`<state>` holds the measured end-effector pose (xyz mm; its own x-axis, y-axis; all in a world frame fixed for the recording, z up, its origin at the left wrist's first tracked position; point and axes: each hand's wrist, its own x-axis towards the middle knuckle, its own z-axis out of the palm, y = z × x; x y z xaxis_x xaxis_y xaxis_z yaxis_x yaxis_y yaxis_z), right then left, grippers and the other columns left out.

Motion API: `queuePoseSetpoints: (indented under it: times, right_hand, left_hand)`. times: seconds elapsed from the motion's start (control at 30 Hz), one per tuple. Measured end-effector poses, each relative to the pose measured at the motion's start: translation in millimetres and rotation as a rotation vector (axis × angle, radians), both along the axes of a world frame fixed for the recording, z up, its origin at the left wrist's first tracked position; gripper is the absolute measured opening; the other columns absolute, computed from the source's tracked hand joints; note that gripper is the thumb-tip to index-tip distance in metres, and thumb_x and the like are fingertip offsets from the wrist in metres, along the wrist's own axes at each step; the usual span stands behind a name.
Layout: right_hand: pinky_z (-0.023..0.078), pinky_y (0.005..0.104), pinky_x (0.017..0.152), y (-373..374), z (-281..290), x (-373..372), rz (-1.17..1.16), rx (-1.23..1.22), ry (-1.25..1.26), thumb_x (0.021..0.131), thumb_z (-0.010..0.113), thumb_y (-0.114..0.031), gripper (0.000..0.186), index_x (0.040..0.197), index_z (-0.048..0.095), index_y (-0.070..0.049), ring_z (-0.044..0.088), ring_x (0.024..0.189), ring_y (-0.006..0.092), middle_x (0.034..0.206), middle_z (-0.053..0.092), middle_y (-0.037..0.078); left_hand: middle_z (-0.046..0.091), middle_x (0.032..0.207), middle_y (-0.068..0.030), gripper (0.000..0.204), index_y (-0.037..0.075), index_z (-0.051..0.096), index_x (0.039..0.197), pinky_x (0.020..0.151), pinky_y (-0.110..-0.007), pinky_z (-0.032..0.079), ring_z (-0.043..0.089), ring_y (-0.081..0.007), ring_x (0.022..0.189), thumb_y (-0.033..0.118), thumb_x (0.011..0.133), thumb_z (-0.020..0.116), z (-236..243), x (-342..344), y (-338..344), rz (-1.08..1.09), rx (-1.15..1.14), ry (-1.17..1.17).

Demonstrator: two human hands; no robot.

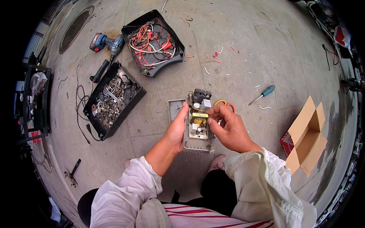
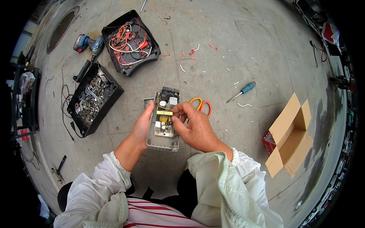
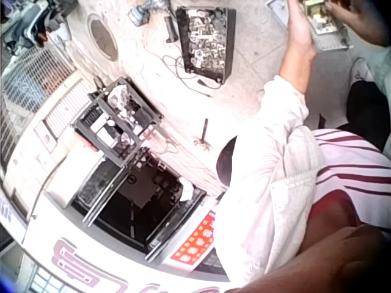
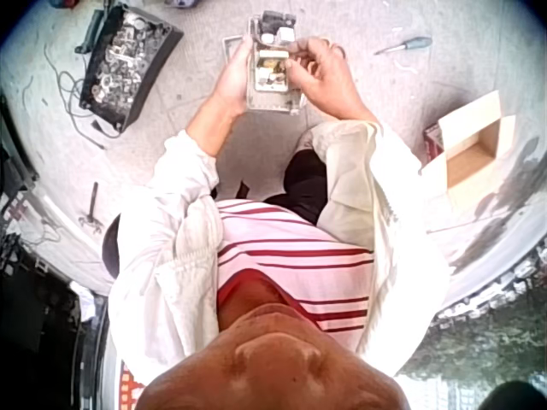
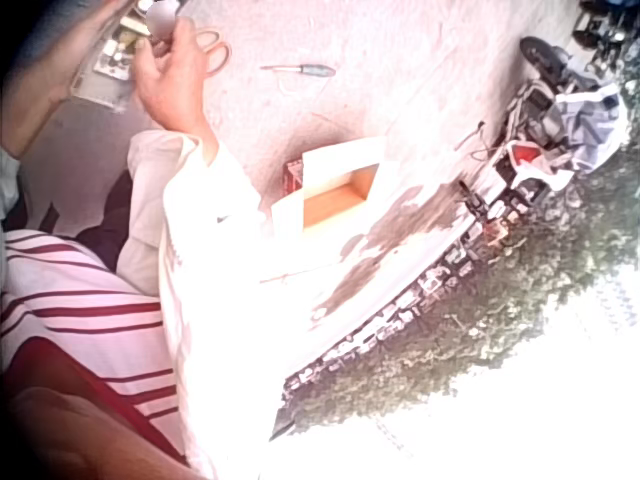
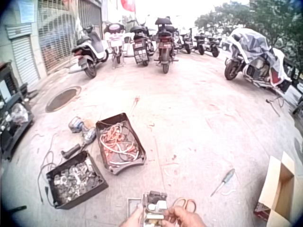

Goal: The person uses scissors to pry open a gray plastic electrical box, then removes the internal circuit board and components. They use a screwdriver to adjust parts on the board and handle wires and small parts while working on the ground.

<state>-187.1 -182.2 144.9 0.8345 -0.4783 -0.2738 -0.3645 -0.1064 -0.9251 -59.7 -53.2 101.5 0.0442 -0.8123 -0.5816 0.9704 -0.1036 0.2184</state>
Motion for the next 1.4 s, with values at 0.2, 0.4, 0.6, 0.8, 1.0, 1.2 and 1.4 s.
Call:
queuePoseSetpoints:
  times: [0.2, 0.4, 0.6, 0.8, 1.0, 1.2, 1.4]
  right_hand:
    - [0.049, 0.0321, 0.068, 6.2, 0.9, 3.1, 0.037, -0.364, -0.085, 0.079, 0.081, -0.022, 0.041, 0.105, 0.057, -0.002, 0.058, 0.079, 0.02, 0.089, 0.062, 0.01]
    - [0.046, 0.0293, 0.063, 19.9, -2.2, 1.5, -0.091, -0.248, -0.051, 0.074, 0.084, -0.017, 0.043, 0.106, 0.057, -0.003, 0.054, 0.073, 0.0154, 0.085, 0.059, 0.007]
    - [0.039, 0.0246, 0.056, 17.0, -6.9, -0.7, -0.199, -0.024, -0.078, 0.075, 0.08, -0.011, 0.032, 0.099, 0.06, -0.003, 0.044, 0.064, 0.0075, 0.073, 0.051, -0.002]
    - [0.039, 0.0214, 0.065, 9.2, 3.8, 0.3, -0.092, 0.103, -0.025, 0.079, 0.074, -0.003, 0.026, 0.099, 0.057, -0.004, 0.044, 0.074, 0.0042, 0.087, 0.051, -0.004]
    - [0.033, 0.0203, 0.055, 4.0, 11.4, -1.9, -0.088, 0.303, 0.0, 0.08, 0.075, -0.009, 0.02, 0.094, 0.061, -0.005, 0.041, 0.062, 0.0026, 0.073, 0.051, -0.006]
    - [0.044, 0.0263, 0.065, -31.2, -2.1, -8.4, -0.094, 0.886, 0.058, 0.09, 0.057, -0.027, 0.024, 0.095, 0.06, -0.004, 0.054, 0.07, 0.0094, 0.083, 0.059, 0.0]
    - [0.04, 0.0275, 0.036, -40.4, -19.6, -11.9, -0.121, 1.318, 0.054, 0.096, 0.047, -0.038, 0.036, 0.104, 0.064, -0.007, 0.052, 0.046, 0.0147, 0.075, 0.063, 0.006]
  left_hand:
    - [0.057, 0.125, -0.009, 0.042, 0.012, 0.035, 0.141, 0.095, -0.039, 0.054, 0.062, -0.0211, 0.112, 0.039, 0.108, 0.033, 8.4, -16.8, -3.2, 0.24, -0.05, -0.554]
    - [0.056, 0.125, -0.008, 0.044, 0.011, 0.036, 0.139, 0.094, -0.037, 0.054, 0.061, -0.0193, 0.11, 0.04, 0.106, 0.043, 0.6, -23.4, -1.7, 0.278, -0.147, -0.501]
    - [0.06, 0.12, -0.0069, 0.05, 0.009, 0.043, 0.135, 0.092, -0.035, 0.055, 0.063, -0.0179, 0.107, 0.049, 0.105, 0.043, -6.4, -28.9, -0.9, 0.28, -0.053, -0.495]
    - [0.062, 0.122, -0.0099, 0.064, 0.004, 0.048, 0.133, 0.093, -0.037, 0.054, 0.063, -0.0199, 0.11, 0.059, 0.103, 0.034, -15.4, -21.2, 3.7, 0.26, -0.036, -0.414]
    - [0.062, 0.123, -0.0108, 0.075, 0.002, 0.047, 0.134, 0.094, -0.038, 0.054, 0.064, -0.0205, 0.109, 0.066, 0.099, 0.03, -37.6, -21.4, 11.0, 0.234, -0.032, -0.424]
    - [0.049, 0.139, -0.0101, 0.07, 0.01, 0.031, 0.148, 0.101, -0.04, 0.048, 0.052, -0.0191, 0.123, 0.059, 0.101, 0.044, -41.8, -2.6, 19.2, 0.01, -0.037, -0.378]
    - [0.055, 0.135, -0.0102, 0.066, 0.007, 0.035, 0.147, 0.098, -0.036, 0.05, 0.056, -0.0187, 0.121, 0.054, 0.103, 0.044, -38.5, 2.9, 19.5, -0.113, -0.063, -0.338]
